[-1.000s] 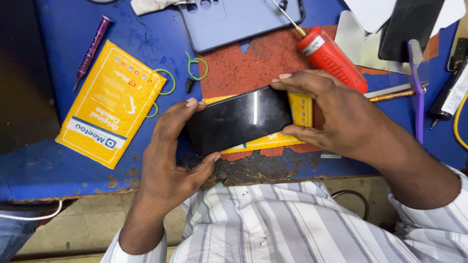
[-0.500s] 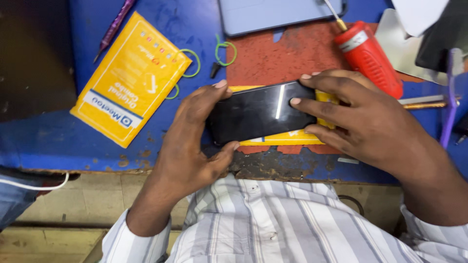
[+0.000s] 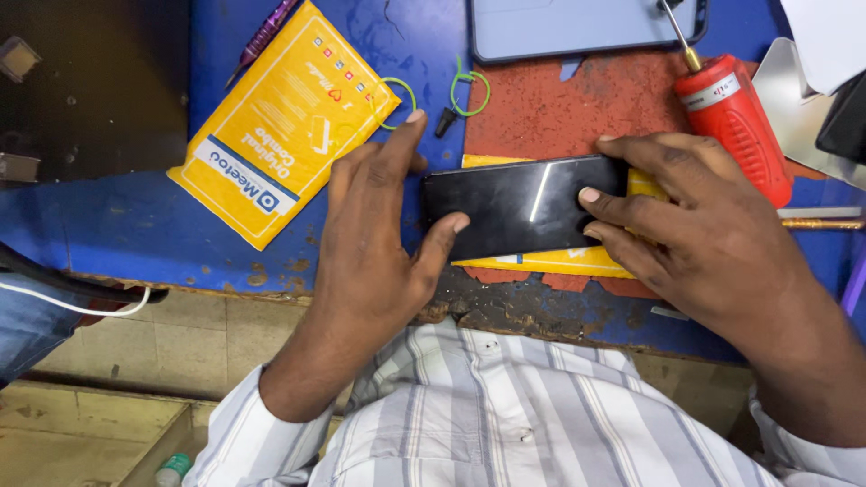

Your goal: The person uses a utility knife to pry open a smartphone chassis, then secures the device with multiple rubber bands. They repeat the rubber band securing process on a second smartphone. The work occurs on a cluttered blue workbench with tools and phone parts visible.

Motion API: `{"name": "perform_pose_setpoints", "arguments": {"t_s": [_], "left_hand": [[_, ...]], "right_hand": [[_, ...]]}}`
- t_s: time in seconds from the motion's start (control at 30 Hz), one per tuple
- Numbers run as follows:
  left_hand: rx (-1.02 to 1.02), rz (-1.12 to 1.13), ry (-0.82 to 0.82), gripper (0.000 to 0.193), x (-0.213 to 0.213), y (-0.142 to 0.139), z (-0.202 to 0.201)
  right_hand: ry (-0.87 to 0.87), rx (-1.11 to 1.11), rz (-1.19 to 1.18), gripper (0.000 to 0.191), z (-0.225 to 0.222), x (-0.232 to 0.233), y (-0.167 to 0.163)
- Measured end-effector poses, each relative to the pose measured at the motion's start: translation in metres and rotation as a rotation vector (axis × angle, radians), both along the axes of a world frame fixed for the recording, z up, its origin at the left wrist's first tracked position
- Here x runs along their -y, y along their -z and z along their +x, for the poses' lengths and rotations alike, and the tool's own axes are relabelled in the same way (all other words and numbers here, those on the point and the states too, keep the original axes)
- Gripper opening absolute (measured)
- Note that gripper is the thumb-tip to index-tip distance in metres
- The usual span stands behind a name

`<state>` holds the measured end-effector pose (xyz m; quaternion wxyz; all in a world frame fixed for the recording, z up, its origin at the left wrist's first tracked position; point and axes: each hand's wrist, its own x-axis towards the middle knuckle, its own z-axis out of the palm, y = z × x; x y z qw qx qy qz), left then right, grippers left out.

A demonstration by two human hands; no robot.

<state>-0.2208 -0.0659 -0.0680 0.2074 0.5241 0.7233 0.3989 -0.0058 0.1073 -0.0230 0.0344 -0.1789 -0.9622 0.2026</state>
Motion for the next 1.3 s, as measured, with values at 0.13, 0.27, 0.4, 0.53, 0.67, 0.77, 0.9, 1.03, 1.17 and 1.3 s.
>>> {"name": "perform_pose_setpoints", "arguments": {"t_s": [0.13,0.27,0.4,0.53,0.67,0.77,0.9,1.03,1.17,1.3], "left_hand": [[0.020,-0.011,0.007,0.080,0.000,-0.001,0.001],[0.089,0.023,-0.004,0.077,0.001,-0.003,0.002],[0.222,0.091,0.003,0.069,0.004,-0.004,0.009],[0.364,0.122,0.001,0.060,0.010,-0.005,0.016],[0.323,0.142,0.005,0.042,0.012,-0.004,0.016],[0.555,0.030,-0.035,0.027,0.014,-0.003,0.020],[0.626,0.070,0.010,0.017,0.018,-0.002,0.021],[0.582,0.133,0.063,0.020,0.024,-0.003,0.021],[0.572,0.236,0.113,0.023,0.026,-0.007,0.023],[0.352,0.303,0.165,0.030,0.024,-0.016,0.025]], "right_hand": [[0.044,0.021,-0.014,0.030,-0.001,0.001,0.002],[0.108,0.002,-0.113,0.030,0.002,0.002,0.003],[0.126,-0.136,-0.135,0.043,0.008,0.006,0.004],[0.227,-0.136,-0.244,0.047,0.014,0.014,0.005],[0.226,-0.196,-0.413,0.031,0.018,0.020,0.005],[0.269,-0.111,-0.337,0.027,0.023,0.021,0.004],[0.273,-0.196,-0.434,0.020,0.027,0.026,0.005],[0.310,-0.234,-0.455,0.023,0.029,0.031,0.002],[0.178,-0.334,-0.383,0.027,0.024,0.033,-0.010],[0.118,-0.283,-0.209,0.028,0.017,0.041,-0.025]]}}
